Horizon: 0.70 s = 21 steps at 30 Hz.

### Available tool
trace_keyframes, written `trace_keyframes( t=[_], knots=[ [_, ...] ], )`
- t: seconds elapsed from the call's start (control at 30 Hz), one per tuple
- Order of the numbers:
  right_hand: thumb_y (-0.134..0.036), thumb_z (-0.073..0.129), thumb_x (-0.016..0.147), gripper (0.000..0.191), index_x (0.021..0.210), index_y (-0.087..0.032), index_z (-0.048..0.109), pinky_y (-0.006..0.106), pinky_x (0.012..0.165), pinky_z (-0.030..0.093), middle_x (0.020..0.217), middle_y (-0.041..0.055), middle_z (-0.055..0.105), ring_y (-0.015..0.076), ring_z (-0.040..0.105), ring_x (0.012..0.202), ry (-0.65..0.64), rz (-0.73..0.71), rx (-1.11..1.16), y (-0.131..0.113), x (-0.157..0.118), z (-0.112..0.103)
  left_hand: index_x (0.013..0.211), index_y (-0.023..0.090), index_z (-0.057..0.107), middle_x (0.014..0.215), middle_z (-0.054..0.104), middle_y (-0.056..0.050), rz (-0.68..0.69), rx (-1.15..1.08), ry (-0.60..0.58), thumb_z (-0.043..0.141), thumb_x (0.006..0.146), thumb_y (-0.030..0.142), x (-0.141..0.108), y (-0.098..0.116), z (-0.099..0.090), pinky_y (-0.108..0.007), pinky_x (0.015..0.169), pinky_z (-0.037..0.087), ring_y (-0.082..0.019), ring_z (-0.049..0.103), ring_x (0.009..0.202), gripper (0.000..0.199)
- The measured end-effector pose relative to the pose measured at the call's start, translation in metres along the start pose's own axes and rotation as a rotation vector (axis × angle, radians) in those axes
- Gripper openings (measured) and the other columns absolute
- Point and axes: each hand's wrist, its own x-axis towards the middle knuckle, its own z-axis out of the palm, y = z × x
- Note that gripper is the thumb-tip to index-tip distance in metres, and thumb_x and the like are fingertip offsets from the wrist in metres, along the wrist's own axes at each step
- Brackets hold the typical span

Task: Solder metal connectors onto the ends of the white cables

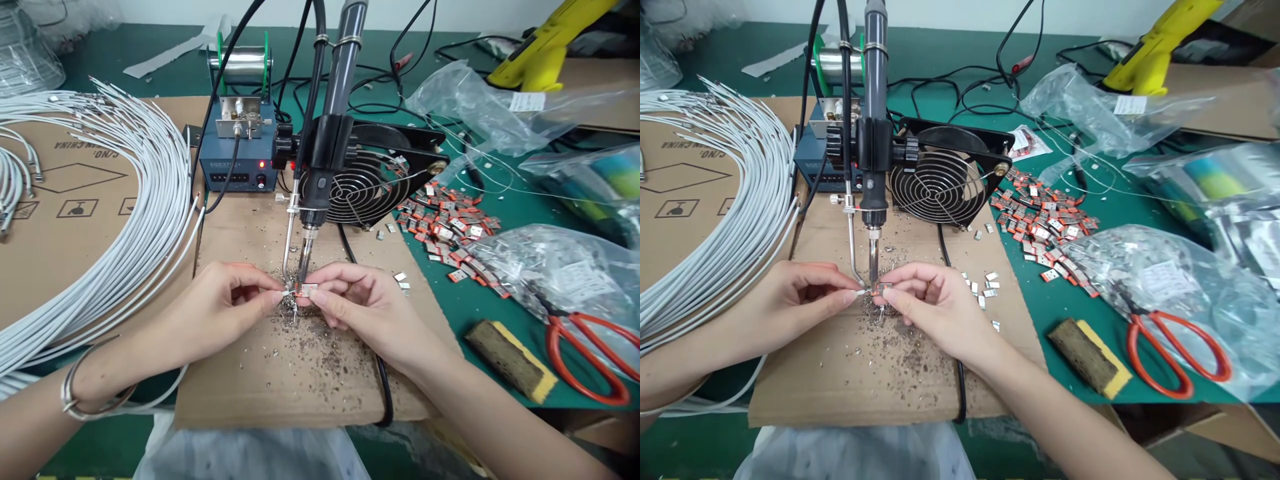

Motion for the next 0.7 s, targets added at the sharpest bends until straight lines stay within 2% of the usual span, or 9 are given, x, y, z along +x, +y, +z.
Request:
trace_keyframes(
  t=[0.3,0.5,0.7],
  knots=[
    [-0.025,0.072,0.064,0.014,0.074,-0.018,0.066,0.017,0.037,0.037,0.061,-0.0009,0.066,0.0048,0.045,0.041,0.000,-0.007,-0.017,0.0012,0.0019,0.0005,0.084,0.017,0.071,0.076,0.069,-0.001,0.000,0.041,-0.016,0.053,0.082,0.023,0.0018,-0.0027,-0.0003,-0.022,0.051,0.038,-0.010,0.052,0.058,0.019],
    [-0.025,0.071,0.065,0.014,0.075,-0.018,0.065,0.016,0.036,0.036,0.060,-0.0013,0.065,0.0043,0.045,0.041,-0.002,-0.003,-0.020,0.0015,0.0018,0.0012,0.086,0.018,0.070,0.082,0.069,0.000,0.058,0.051,-0.007,0.053,0.083,0.025,0.0000,-0.0066,0.0003,-0.021,0.056,0.040,-0.011,0.057,0.066,0.018],
    [-0.027,0.072,0.064,0.015,0.074,-0.018,0.065,0.016,0.035,0.036,0.058,-0.0017,0.063,0.0043,0.044,0.040,0.012,-0.017,-0.046,0.0005,0.0024,0.0017,0.087,0.017,0.069,0.081,0.068,-0.002,0.065,0.129,-0.036,0.050,0.085,0.024,-0.0013,0.0031,-0.0048,-0.021,0.058,0.040,-0.012,0.057,0.068,0.020]
  ],
)
